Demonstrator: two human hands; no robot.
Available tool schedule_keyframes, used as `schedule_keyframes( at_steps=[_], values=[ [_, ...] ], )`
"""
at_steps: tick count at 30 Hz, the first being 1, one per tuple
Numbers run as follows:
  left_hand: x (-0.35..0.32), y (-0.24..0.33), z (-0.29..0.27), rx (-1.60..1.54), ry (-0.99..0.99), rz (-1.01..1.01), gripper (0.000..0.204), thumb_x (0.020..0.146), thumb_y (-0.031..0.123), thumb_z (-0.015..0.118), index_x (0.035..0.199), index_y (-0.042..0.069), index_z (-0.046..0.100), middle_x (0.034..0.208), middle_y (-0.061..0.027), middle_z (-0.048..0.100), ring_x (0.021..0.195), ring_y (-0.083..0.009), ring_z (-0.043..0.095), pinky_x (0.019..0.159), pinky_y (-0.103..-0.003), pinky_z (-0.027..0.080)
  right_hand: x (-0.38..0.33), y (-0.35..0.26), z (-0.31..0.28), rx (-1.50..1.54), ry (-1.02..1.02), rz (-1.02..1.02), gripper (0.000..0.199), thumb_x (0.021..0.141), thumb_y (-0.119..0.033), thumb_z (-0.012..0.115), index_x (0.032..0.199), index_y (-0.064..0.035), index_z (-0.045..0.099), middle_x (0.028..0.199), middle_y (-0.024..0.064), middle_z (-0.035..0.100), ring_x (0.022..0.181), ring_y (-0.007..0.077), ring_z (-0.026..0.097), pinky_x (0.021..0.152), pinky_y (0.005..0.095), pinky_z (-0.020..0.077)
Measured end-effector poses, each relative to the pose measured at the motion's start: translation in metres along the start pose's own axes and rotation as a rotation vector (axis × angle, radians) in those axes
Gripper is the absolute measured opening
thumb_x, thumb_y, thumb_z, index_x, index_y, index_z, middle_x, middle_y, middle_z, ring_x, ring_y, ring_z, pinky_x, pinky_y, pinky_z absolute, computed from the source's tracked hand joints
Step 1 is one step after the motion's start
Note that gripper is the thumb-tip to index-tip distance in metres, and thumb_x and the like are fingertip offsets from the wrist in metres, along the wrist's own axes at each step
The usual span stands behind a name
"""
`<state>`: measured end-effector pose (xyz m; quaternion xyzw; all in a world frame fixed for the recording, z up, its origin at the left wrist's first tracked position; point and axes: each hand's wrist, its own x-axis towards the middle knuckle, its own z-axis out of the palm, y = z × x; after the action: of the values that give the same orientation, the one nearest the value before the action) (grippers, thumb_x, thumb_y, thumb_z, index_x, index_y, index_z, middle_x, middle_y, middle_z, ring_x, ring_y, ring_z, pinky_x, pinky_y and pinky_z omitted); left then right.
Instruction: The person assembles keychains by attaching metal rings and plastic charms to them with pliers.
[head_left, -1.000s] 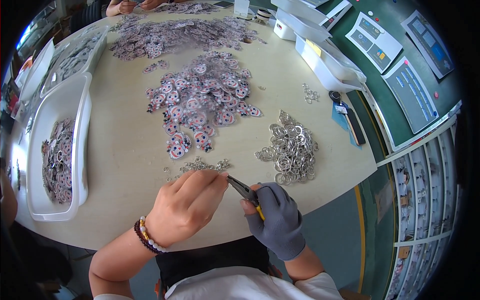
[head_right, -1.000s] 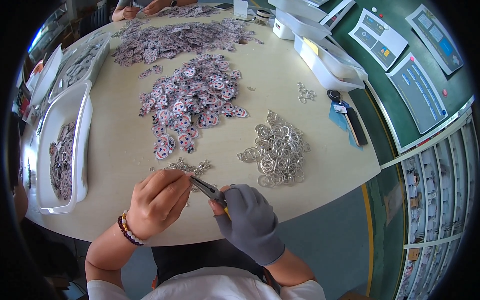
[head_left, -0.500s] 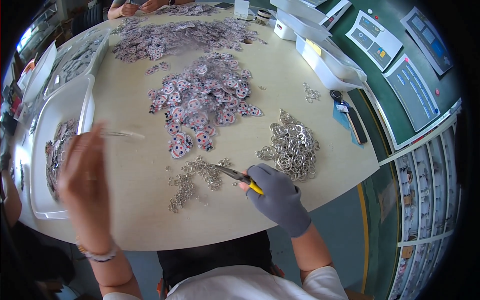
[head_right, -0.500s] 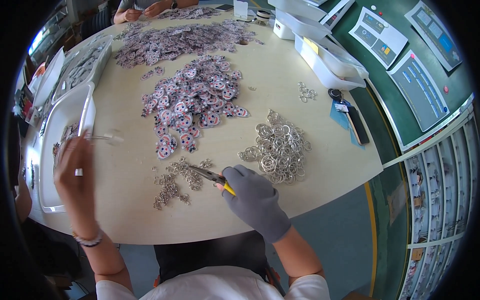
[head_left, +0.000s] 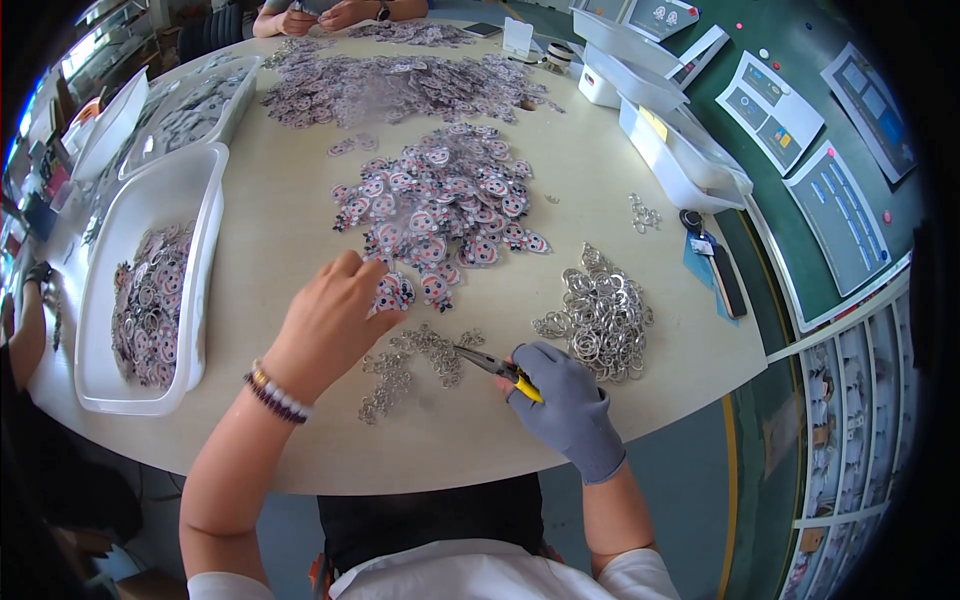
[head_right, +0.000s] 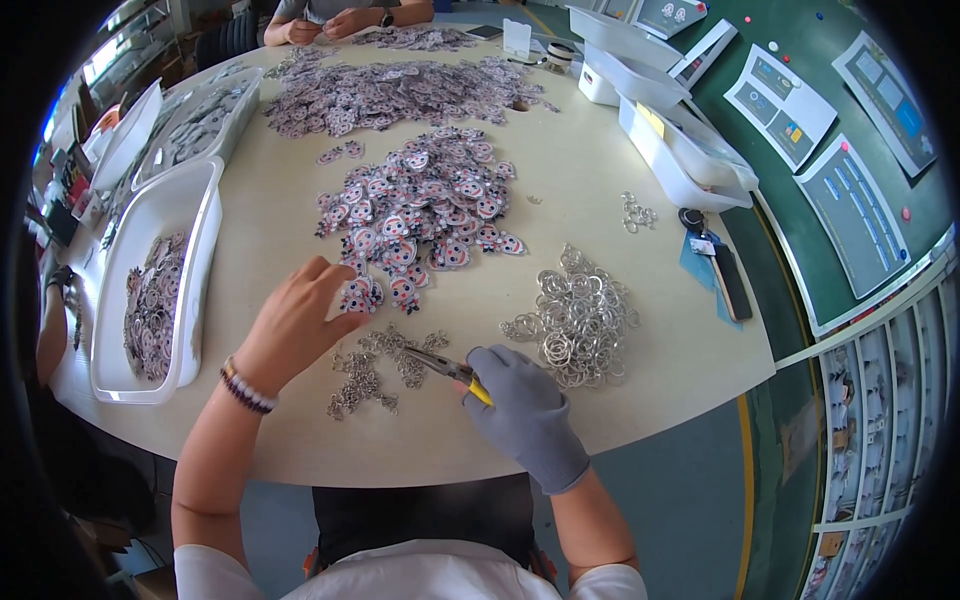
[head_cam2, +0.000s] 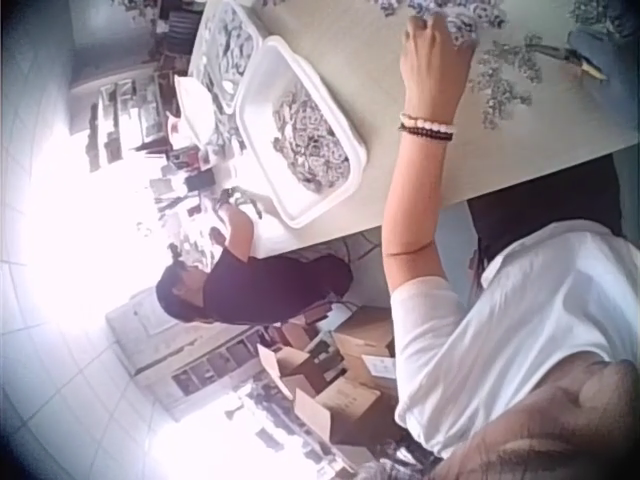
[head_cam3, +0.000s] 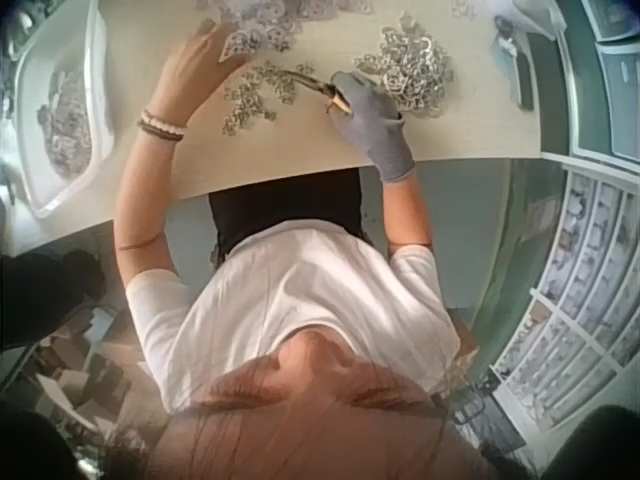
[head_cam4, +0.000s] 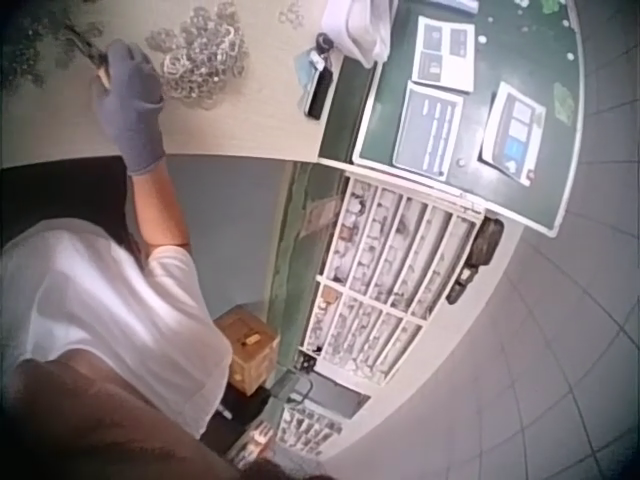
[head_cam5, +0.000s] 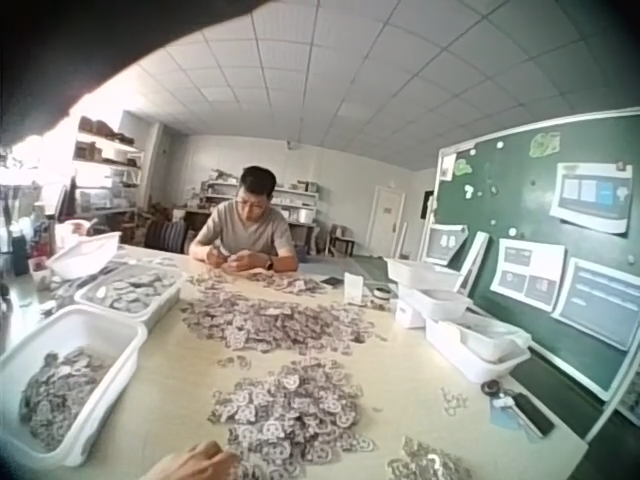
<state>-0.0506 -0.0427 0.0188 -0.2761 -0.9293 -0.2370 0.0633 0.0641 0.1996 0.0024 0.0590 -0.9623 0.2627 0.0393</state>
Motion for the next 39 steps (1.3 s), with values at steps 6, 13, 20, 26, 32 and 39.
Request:
schedule_keyframes(
  at_steps=[6, 13, 20, 26, 32, 39],
  values=[
    [0.026, -0.019, 0.011, -0.178, -0.286, -0.037, 0.029, 0.083, 0.013, 0.071, 0.102, 0.001, 0.053, 0.094, -0.0138, 0.059, 0.085, -0.0275, 0.064, 0.072, -0.038, 0.051, -0.006, 0.002, -0.004, 0.112, 0.04, -0.001, 0.022, 0.085, -0.022, 0.069, 0.095, -0.0052, 0.06, 0.087, 0.012, 0.062, 0.078, 0.0308, 0.063, 0.065, 0.0394, 0.05],
    [0.005, 0.039, 0.007, -1.477, -0.392, -0.321, 0.017, 0.093, -0.002, 0.058, 0.109, 0.001, 0.052, 0.09, -0.0049, 0.064, 0.082, -0.0182, 0.069, 0.079, -0.031, 0.06, -0.016, -0.01, -0.005, 0.812, 0.062, 0.158, 0.016, 0.09, -0.019, 0.068, 0.091, -0.0042, 0.061, 0.076, 0.0008, 0.059, 0.067, 0.0076, 0.05, 0.063, 0.0243, 0.0421],
    [-0.018, 0.056, 0.02, -1.54, -0.441, -0.296, 0.016, 0.093, 0.0, 0.06, 0.106, 0.004, 0.052, 0.095, -0.008, 0.068, 0.088, -0.0189, 0.07, 0.078, -0.032, 0.06, -0.012, -0.018, -0.004, 0.97, 0.083, 0.166, 0.013, 0.09, -0.015, 0.068, 0.092, -0.0044, 0.061, 0.077, -0.0032, 0.057, 0.071, 0.004, 0.048, 0.066, 0.022, 0.0404],
    [-0.023, 0.05, 0.025, -1.482, -0.438, -0.07, 0.014, 0.093, -0.002, 0.059, 0.105, 0.002, 0.054, 0.097, -0.0076, 0.066, 0.092, -0.0186, 0.069, 0.081, -0.029, 0.057, -0.013, -0.014, -0.005, 1.014, 0.022, 0.207, 0.013, 0.09, -0.015, 0.068, 0.093, -0.0037, 0.061, 0.079, -0.0031, 0.057, 0.071, 0.0043, 0.048, 0.065, 0.0224, 0.0409],
    [-0.029, 0.062, 0.019, -0.784, -0.302, 0.2, 0.027, 0.079, -0.011, 0.06, 0.104, 0.001, 0.06, 0.091, -0.0154, 0.061, 0.083, -0.0323, 0.063, 0.072, -0.036, 0.05, -0.02, -0.024, 0.017, 0.8, 0.215, 0.122, 0.013, 0.092, -0.012, 0.065, 0.094, -0.0038, 0.055, 0.076, 0.0028, 0.056, 0.068, 0.01, 0.05, 0.063, 0.0256, 0.0427],
    [-0.031, 0.054, 0.026, -0.903, -0.2, 0.085, 0.017, 0.086, -0.007, 0.057, 0.102, -0.002, 0.062, 0.089, -0.0149, 0.061, 0.078, -0.03, 0.061, 0.071, -0.034, 0.049, -0.012, -0.003, -0.007, 0.11, 0.361, 0.056, 0.022, 0.083, -0.018, 0.07, 0.096, -0.0058, 0.058, 0.087, 0.0114, 0.059, 0.075, 0.029, 0.061, 0.068, 0.0419, 0.0479]
  ],
)
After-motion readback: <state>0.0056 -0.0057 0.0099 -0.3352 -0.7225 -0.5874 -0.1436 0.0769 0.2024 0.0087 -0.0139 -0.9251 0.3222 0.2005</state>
